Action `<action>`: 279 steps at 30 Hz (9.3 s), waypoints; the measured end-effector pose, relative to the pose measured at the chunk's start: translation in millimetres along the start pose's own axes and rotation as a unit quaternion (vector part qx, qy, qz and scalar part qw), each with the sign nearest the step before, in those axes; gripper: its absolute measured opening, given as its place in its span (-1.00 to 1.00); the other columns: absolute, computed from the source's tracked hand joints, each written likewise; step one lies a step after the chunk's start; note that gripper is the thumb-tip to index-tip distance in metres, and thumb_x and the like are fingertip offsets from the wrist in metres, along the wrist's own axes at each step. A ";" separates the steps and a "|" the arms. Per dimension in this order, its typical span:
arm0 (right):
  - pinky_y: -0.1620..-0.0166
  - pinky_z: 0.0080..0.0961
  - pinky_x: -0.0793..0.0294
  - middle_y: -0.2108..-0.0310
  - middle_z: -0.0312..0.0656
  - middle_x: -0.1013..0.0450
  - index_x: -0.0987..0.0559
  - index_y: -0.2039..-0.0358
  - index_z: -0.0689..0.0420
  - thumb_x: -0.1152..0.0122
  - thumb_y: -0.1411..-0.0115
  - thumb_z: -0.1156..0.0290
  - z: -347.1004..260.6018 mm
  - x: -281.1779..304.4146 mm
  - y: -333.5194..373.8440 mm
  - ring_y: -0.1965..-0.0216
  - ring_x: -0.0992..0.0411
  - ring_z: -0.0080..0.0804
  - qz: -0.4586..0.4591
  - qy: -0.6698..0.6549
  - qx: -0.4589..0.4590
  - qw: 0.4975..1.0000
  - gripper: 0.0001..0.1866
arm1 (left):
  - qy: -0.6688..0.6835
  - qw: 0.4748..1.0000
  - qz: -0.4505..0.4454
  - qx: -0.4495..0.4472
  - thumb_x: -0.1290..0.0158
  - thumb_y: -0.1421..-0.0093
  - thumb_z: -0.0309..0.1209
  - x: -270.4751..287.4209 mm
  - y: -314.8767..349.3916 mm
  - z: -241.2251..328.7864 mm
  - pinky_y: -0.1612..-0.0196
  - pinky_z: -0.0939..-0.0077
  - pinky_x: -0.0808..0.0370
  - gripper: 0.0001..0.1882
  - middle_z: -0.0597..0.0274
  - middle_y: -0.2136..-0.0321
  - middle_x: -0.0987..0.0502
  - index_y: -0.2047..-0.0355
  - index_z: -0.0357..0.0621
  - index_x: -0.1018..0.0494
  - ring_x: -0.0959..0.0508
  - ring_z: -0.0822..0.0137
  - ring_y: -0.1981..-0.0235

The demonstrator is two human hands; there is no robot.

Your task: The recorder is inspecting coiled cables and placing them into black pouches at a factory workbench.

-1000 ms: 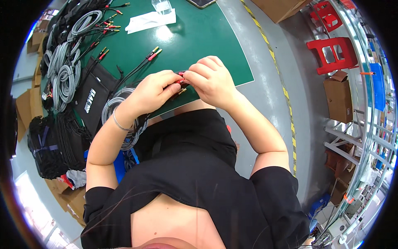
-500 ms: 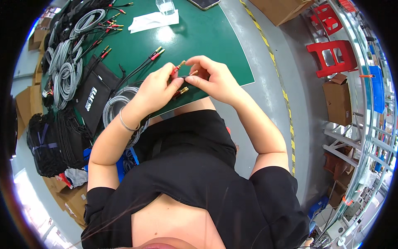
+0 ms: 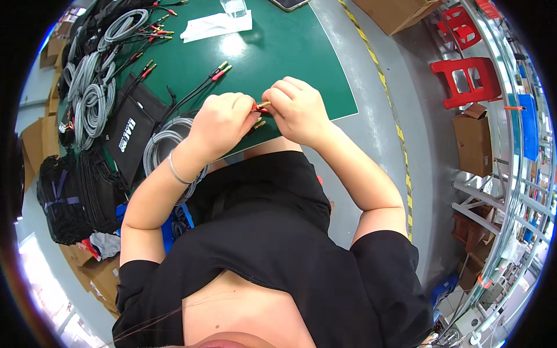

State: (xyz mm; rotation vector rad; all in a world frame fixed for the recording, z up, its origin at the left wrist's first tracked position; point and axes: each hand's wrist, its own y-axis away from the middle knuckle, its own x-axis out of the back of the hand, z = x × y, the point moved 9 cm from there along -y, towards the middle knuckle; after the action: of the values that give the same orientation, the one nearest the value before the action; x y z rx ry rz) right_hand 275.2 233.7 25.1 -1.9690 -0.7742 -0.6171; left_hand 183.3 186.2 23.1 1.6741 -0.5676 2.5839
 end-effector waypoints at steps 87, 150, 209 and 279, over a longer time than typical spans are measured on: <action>0.12 -0.52 -0.49 0.04 -0.09 -0.41 -0.31 -0.21 0.19 -0.28 -0.07 0.62 -72.3 -47.1 -0.8 0.15 -0.49 -0.38 0.046 -0.248 -0.218 0.943 -0.34 | 0.208 0.907 0.258 0.260 -0.18 -0.10 -0.53 108.0 129.3 -45.5 0.26 0.39 -0.50 -0.62 0.04 0.33 -0.55 0.05 -0.29 -0.43 -0.58 0.21 0.39; 0.22 -0.47 -0.56 0.30 -0.08 -0.53 -0.44 0.06 0.31 -0.14 -0.13 0.67 -76.7 -106.0 29.5 0.36 -0.55 -0.35 -0.187 -0.664 -0.442 0.574 -0.68 | 0.457 0.801 -0.023 0.385 -0.28 -0.10 -0.33 48.2 199.6 -60.2 0.33 0.52 -0.45 -0.60 0.24 0.51 -0.55 0.13 -0.31 -0.46 -0.47 0.51 0.48; 0.27 -0.65 -0.42 0.42 -0.35 -0.48 -0.54 0.28 0.22 -0.32 -0.11 0.47 -67.9 -98.0 -9.1 0.38 -0.42 -0.65 -0.243 -0.471 -0.372 0.762 -0.81 | 0.220 0.891 -0.094 0.387 -0.17 -0.07 -0.46 99.6 243.6 -161.6 0.44 0.50 -0.40 -0.85 0.18 0.66 -0.42 0.50 -0.30 -0.46 -0.43 0.43 0.59; 0.35 -0.65 -0.48 0.36 -0.32 -0.52 -0.54 0.24 0.22 -0.23 -0.21 0.45 -112.6 -164.7 -34.6 0.40 -0.46 -0.64 -0.225 -0.539 -0.399 0.707 -0.85 | -0.172 0.937 0.093 0.290 -0.16 -0.04 -0.40 165.7 191.2 -58.5 0.34 0.27 -0.47 -0.78 0.21 0.46 -0.40 0.36 -0.13 -0.36 -0.51 0.12 0.37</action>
State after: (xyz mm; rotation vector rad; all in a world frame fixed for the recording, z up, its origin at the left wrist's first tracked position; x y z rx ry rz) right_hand 125.3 103.5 -15.1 -2.9772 -2.0072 0.0959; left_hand 22.1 -5.2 92.4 2.3789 0.0715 2.7860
